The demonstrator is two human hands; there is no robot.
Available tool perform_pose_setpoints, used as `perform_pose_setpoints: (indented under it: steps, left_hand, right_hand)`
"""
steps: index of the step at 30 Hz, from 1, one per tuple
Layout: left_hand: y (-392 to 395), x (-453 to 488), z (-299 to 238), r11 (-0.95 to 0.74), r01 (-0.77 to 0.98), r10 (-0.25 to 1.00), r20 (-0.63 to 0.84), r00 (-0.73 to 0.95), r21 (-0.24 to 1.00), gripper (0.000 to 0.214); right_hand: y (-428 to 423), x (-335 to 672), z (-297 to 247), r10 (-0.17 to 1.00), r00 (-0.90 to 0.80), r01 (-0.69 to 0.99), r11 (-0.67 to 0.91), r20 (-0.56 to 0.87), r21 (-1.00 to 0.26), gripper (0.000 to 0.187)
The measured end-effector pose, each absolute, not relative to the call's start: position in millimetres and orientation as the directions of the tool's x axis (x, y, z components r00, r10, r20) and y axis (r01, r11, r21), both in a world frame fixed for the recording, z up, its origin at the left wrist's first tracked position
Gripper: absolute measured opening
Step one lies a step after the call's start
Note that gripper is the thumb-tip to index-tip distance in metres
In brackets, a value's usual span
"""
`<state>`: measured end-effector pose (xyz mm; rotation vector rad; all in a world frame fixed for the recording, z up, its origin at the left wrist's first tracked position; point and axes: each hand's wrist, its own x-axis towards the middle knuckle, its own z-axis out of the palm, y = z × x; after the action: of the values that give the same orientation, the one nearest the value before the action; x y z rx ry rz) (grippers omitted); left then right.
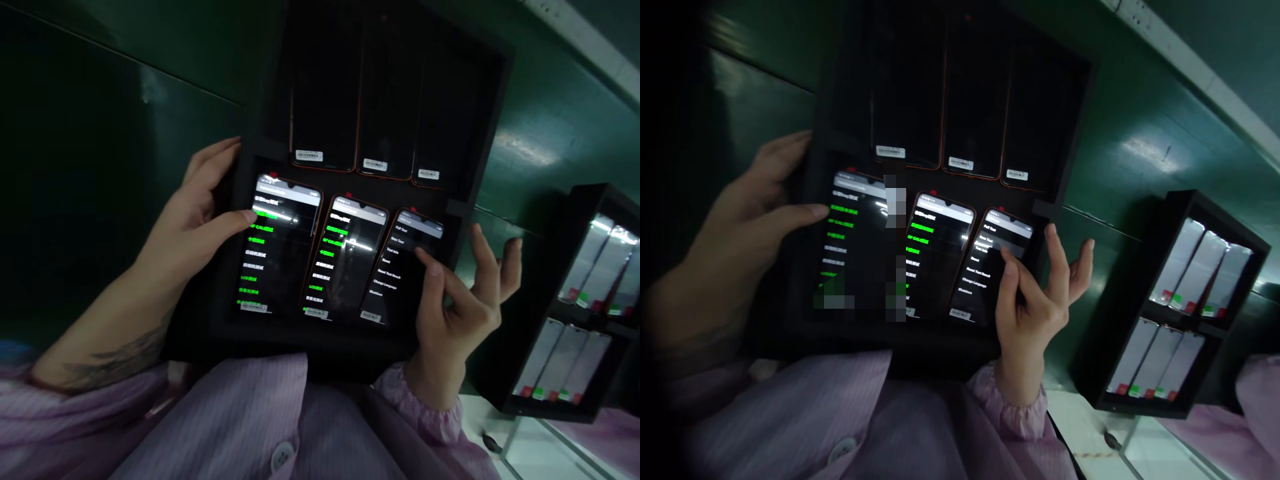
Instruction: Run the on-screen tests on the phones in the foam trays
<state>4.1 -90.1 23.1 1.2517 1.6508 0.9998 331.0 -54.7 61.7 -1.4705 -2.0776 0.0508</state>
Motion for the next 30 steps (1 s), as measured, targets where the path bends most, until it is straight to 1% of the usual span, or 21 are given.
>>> perform_pose_setpoints:
  steps: [1, 3, 6, 9, 12, 17, 20, 25, 30]
  left_hand:
    - [-90.2, 0.1, 24.1, 0.197, 0.324, 0.979, -0.166, -0.12, 0.925, 0.077]
    - [-90.3, -11.0, 24.8, 0.176, 0.359, 0.98, -0.198, 0.025, 0.916, 0.091]
    - [-90.6, -29.9, 23.0, 0.057, 0.483, 0.947, -0.201, 0.252, 0.874, 0.116]
    - [-92.0, -42.1, 21.1, -0.023, 0.57, 0.911, -0.217, 0.35, 0.821, 0.12]
    - [-94.5, -47.0, 20.4, -0.072, 0.603, 0.888, -0.224, 0.401, 0.795, 0.124]
    - [-101.2, -51.4, 19.1, -0.117, 0.618, 0.848, -0.246, 0.47, 0.778, 0.128]
    - [-107.0, -51.5, 18.3, -0.124, 0.641, 0.844, -0.26, 0.47, 0.757, 0.131]
    - [-114.4, -49.6, 18.7, -0.117, 0.66, 0.852, -0.267, 0.451, 0.742, 0.147]
    - [-119.8, -41.0, 16.3, -0.069, 0.642, 0.884, -0.252, 0.394, 0.763, 0.142]
  right_hand:
    - [-55.1, 330.3, 62.9, 0.866, -0.219, 0.842, 0.401, 0.45, -0.361, 0.021]
    - [-55.3, 328.6, 64.9, 0.846, -0.248, 0.813, 0.447, 0.473, -0.374, 0.022]
    - [-54.7, 325.2, 66.4, 0.793, -0.407, 0.718, 0.585, 0.453, -0.378, 0.023]
    - [-55.0, 320.0, 67.3, 0.722, -0.561, 0.605, 0.691, 0.405, -0.395, 0.022]
    - [-56.4, 314.7, 68.6, 0.685, -0.623, 0.541, 0.726, 0.377, -0.424, 0.019]
    - [-58.2, 310.8, 70.8, 0.657, -0.665, 0.508, 0.746, 0.355, -0.43, 0.017]
    - [-58.3, 310.1, 70.9, 0.65, -0.682, 0.494, 0.748, 0.335, -0.443, 0.017]
    - [-57.7, 308.3, 69.1, 0.638, -0.678, 0.467, 0.757, 0.365, -0.457, 0.018]
    - [-58.1, 305.8, 68.5, 0.648, -0.672, 0.481, 0.75, 0.359, -0.454, 0.02]
